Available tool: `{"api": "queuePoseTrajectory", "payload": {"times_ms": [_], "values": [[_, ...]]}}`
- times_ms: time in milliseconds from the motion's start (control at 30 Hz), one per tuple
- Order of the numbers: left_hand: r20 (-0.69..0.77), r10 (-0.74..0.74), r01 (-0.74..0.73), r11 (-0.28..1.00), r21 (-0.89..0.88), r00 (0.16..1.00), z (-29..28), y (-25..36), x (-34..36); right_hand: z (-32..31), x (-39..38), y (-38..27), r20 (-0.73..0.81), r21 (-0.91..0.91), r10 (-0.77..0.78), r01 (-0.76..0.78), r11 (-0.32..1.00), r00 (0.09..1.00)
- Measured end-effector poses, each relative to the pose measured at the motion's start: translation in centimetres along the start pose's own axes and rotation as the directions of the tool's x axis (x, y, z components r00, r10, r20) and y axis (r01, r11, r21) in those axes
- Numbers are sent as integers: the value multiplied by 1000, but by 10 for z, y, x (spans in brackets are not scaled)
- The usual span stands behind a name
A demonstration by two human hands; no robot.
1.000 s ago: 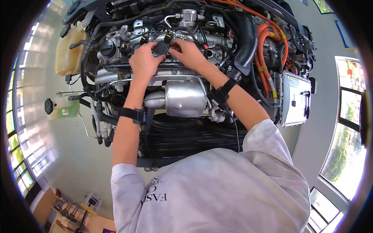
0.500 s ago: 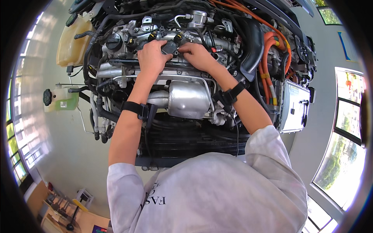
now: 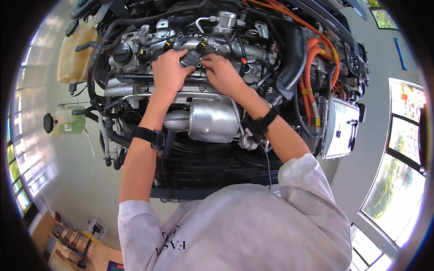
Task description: Inspecting, disconnecting wire harnesses, and removing ignition components from an exposed vehicle engine block on a stand.
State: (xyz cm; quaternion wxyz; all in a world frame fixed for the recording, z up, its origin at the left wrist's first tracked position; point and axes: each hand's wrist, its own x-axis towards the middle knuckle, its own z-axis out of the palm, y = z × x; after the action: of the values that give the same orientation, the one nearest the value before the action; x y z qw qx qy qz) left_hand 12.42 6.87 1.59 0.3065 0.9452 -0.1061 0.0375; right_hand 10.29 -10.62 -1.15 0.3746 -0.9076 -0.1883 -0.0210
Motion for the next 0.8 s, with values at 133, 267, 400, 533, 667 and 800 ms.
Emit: {"api": "queuePoseTrajectory", "payload": {"times_ms": [133,267,400,533,667,800], "values": [[17,17,-17,1000,20,1000,4,-8,2,4,0,4,1,-61,0,0,998,1000],[63,14,-14,1000,3,998,1,-4,2,-19,-29,-27,-74,-9,-67,67,998,995],[-11,188,-189,980,-57,982,4,-15,-5,-80,-124,-108,-75,189,34,-19,982,997],[-58,411,-401,906,133,910,6,-18,-19,-114,-266,-133,-133,246,278,-240,939,951],[-191,243,-239,970,46,951,12,-18,5,-88,-387,-120,-390,415,666,-524,744,636],[-186,280,-268,959,89,942,13,-8,30,-67,-425,-127,-487,440,773,-650,620,407]]}}
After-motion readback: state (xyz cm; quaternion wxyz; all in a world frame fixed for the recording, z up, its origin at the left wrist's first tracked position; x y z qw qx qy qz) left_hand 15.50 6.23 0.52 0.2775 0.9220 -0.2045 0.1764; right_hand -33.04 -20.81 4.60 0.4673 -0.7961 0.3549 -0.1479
